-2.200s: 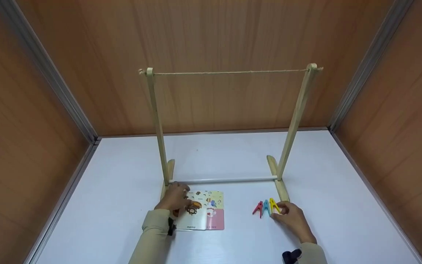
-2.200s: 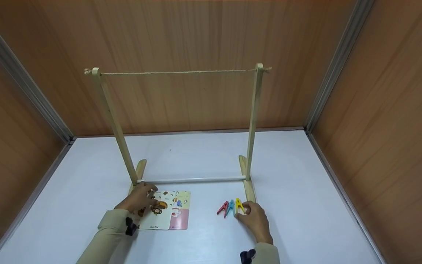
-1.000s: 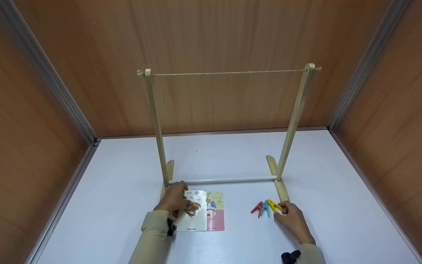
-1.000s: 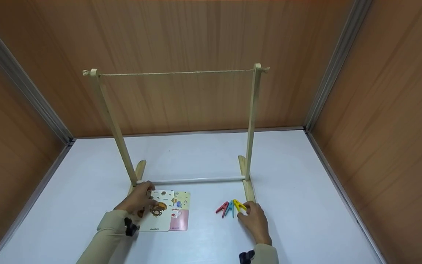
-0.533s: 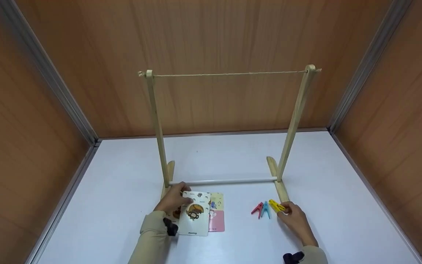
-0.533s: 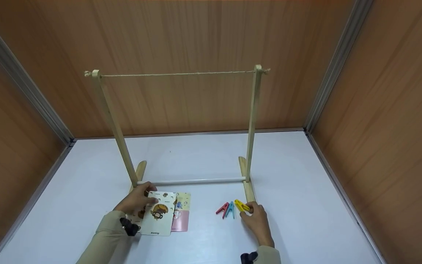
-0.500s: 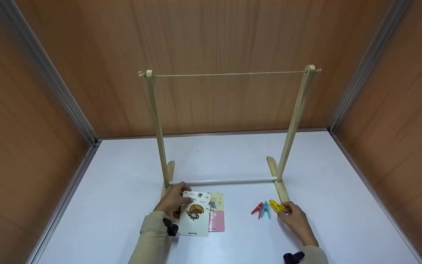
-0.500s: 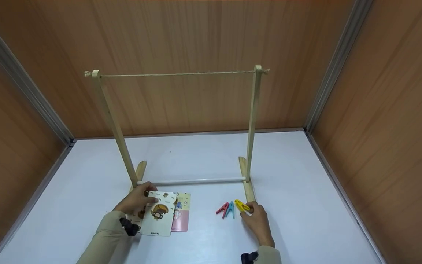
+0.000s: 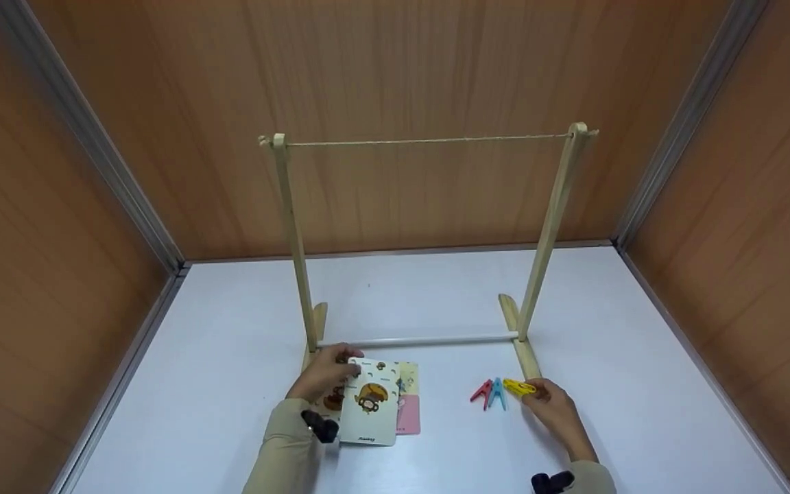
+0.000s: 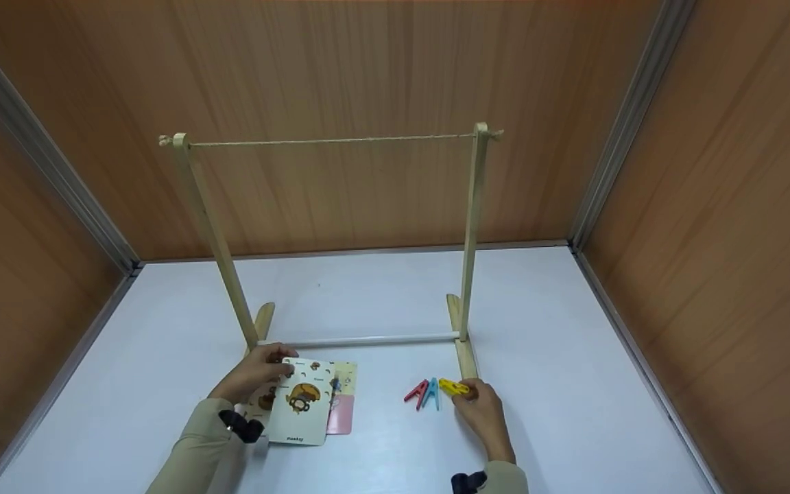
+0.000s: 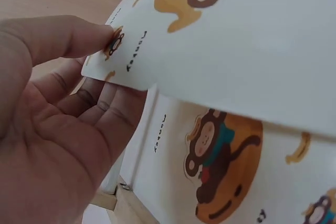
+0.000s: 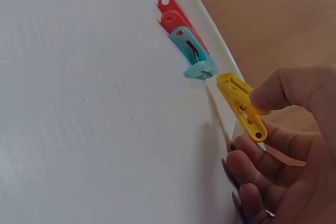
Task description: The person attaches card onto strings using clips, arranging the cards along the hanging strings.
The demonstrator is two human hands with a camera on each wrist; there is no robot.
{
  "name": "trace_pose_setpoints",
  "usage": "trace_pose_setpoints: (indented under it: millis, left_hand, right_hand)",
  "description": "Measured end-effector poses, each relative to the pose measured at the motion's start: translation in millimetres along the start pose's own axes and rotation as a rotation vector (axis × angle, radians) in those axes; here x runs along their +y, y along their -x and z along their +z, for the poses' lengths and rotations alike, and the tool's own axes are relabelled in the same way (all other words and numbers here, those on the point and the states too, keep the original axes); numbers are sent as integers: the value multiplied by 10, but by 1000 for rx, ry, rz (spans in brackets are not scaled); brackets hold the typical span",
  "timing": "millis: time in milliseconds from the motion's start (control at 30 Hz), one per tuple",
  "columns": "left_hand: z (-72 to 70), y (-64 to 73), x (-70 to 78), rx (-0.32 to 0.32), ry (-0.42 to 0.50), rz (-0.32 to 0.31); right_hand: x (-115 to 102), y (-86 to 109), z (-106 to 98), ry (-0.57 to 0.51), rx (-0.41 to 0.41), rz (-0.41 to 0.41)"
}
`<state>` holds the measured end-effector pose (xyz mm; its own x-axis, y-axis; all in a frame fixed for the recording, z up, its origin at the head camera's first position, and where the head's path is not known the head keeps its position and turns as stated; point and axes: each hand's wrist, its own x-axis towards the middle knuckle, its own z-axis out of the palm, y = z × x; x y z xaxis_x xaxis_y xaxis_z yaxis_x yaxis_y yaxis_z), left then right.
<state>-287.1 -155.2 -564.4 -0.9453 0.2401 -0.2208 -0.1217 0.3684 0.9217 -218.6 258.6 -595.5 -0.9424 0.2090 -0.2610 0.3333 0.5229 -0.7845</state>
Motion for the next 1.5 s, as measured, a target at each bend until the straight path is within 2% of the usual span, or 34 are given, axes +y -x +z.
trace_pose_setpoints:
  millis: [167, 333, 600, 767, 867, 1167, 1333, 1500]
  left_hand:
    - [23, 0, 1, -5, 49, 10]
    - [44, -19, 0, 4, 102, -7]
    - [75, 5, 2, 12, 127, -30]
    - [106, 35, 62, 4, 174, -42]
    - [128, 30, 96, -10, 213, -31]
    - [226, -49, 186, -49, 326, 24]
    - [282, -90, 286, -56, 359, 43]
    - [349, -120, 417, -55, 389, 65]
  right_hand:
    - [-7, -4, 6, -52, 2, 16]
    - [-13, -4, -7, -93, -4, 10]
    - [-14, 13, -20, -145, -12, -1]
    - [-49, 10, -30, -181, 4, 36]
    - [-75, 14, -45, -201, 19, 45]
    - [-172, 18, -97, -229, 56, 0]
    - [-263, 17, -124, -274, 75, -18]
    - [-345, 21, -163, -268, 59, -37]
